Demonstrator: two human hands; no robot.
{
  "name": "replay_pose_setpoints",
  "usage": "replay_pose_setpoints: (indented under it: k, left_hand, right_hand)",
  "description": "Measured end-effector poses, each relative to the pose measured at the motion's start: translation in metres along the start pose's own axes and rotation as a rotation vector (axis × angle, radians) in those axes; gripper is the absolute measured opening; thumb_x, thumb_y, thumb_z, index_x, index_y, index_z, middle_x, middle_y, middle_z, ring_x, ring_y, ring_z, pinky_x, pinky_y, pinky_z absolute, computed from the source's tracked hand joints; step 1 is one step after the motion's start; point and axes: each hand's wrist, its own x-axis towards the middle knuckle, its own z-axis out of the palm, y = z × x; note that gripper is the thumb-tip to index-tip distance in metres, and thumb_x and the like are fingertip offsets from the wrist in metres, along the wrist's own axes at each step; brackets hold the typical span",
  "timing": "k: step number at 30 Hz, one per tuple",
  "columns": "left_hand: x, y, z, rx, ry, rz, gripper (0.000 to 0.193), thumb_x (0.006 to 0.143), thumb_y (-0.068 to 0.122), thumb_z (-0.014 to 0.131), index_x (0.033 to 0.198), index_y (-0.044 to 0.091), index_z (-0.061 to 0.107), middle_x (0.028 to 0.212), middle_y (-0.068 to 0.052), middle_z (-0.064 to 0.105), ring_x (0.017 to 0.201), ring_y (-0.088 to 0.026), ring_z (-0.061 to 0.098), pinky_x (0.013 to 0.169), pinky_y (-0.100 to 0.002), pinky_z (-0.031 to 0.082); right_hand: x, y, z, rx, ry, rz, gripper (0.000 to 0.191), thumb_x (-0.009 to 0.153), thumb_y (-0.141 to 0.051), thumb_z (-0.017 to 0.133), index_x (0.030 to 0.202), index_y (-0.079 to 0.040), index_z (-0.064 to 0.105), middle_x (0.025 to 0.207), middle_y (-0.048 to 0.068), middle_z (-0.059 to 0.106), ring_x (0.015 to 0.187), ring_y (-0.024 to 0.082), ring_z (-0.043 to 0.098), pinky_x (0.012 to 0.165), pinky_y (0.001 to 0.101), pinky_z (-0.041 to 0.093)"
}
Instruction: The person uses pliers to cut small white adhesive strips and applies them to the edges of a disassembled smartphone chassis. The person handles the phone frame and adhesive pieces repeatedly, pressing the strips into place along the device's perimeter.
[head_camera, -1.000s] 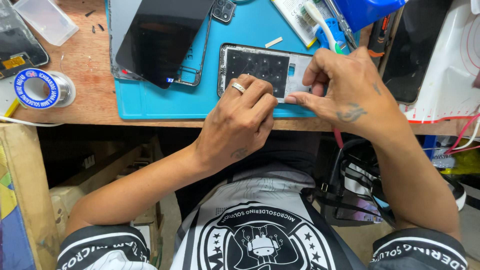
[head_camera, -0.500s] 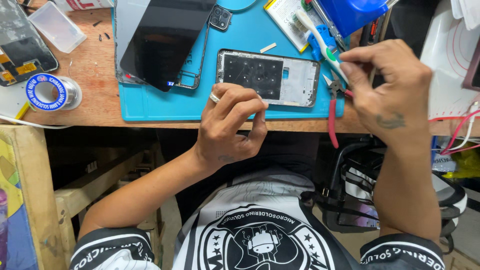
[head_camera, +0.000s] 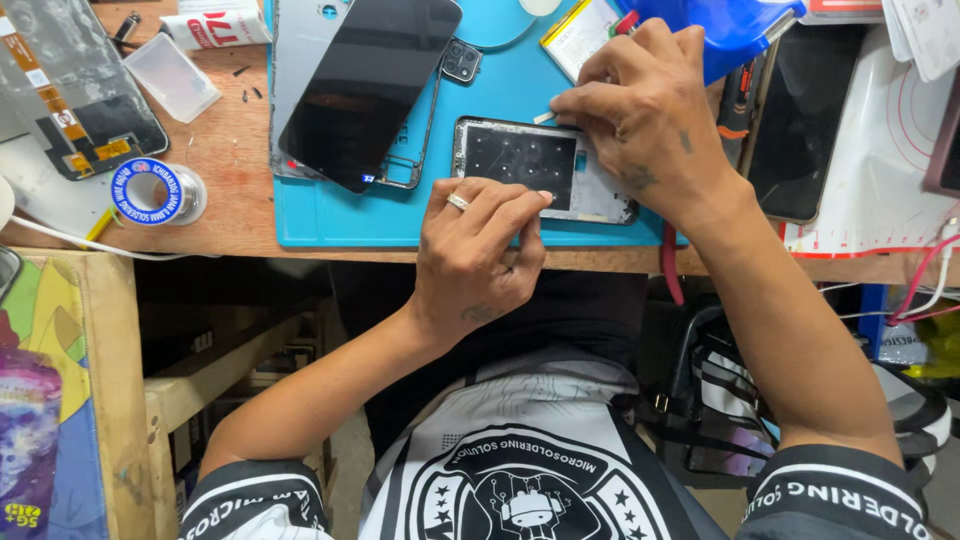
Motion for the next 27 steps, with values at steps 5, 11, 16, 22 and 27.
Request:
replay_pose_setpoints:
  k: [5,11,16,22,27]
  left_hand:
    - [-0.001,-0.001,0.004,0.023,-0.038,-0.074,0.019,0.088,-0.001,0.075,0.104,0.007,0.068,0.093,-0.005,0.069,0.087,-0.022,0.066,0.086,-0.037,0.045]
    - [-0.002,-0.001,0.006,-0.011,-0.005,-0.072,0.022,0.086,-0.002,0.075,0.105,0.007,0.068,0.093,-0.005,0.067,0.087,-0.023,0.065,0.085,-0.037,0.046]
    - [0.003,0.004,0.005,-0.12,0.074,-0.15,0.027,0.093,0.008,0.077,0.117,0.007,0.065,0.107,-0.009,0.066,0.099,-0.027,0.064,0.092,-0.037,0.051]
    - [0.002,0.017,0.002,-0.41,-0.048,-0.275,0.023,0.097,0.012,0.077,0.116,0.005,0.066,0.112,-0.008,0.07,0.102,-0.023,0.07,0.088,-0.033,0.058]
    - [0.0,0.031,0.004,-0.559,-0.068,-0.386,0.012,0.097,0.009,0.074,0.107,0.004,0.07,0.105,-0.007,0.072,0.093,-0.018,0.073,0.08,-0.028,0.059]
  right_hand:
    - [-0.007,0.001,0.008,-0.135,-0.046,-0.005,0.007,0.096,-0.012,0.082,0.097,-0.011,0.074,0.102,0.002,0.063,0.106,0.021,0.053,0.099,0.0399,0.033]
    - [-0.005,-0.001,-0.001,-0.108,-0.039,0.017,0.011,0.097,-0.011,0.079,0.101,-0.008,0.069,0.109,0.006,0.063,0.111,0.022,0.054,0.098,0.0402,0.032]
    - [-0.013,-0.03,-0.029,0.132,-0.026,0.101,0.013,0.099,-0.006,0.077,0.105,-0.006,0.065,0.114,0.01,0.065,0.112,0.027,0.058,0.1,0.0429,0.038]
    - [-0.035,-0.069,-0.044,0.436,-0.005,0.194,0.015,0.097,0.0,0.071,0.103,-0.002,0.058,0.109,0.011,0.069,0.103,0.026,0.068,0.091,0.0367,0.054]
    - [-0.049,-0.073,-0.04,0.539,0.044,0.259,0.013,0.096,0.0,0.07,0.102,-0.003,0.059,0.107,0.011,0.071,0.099,0.022,0.071,0.088,0.033,0.056]
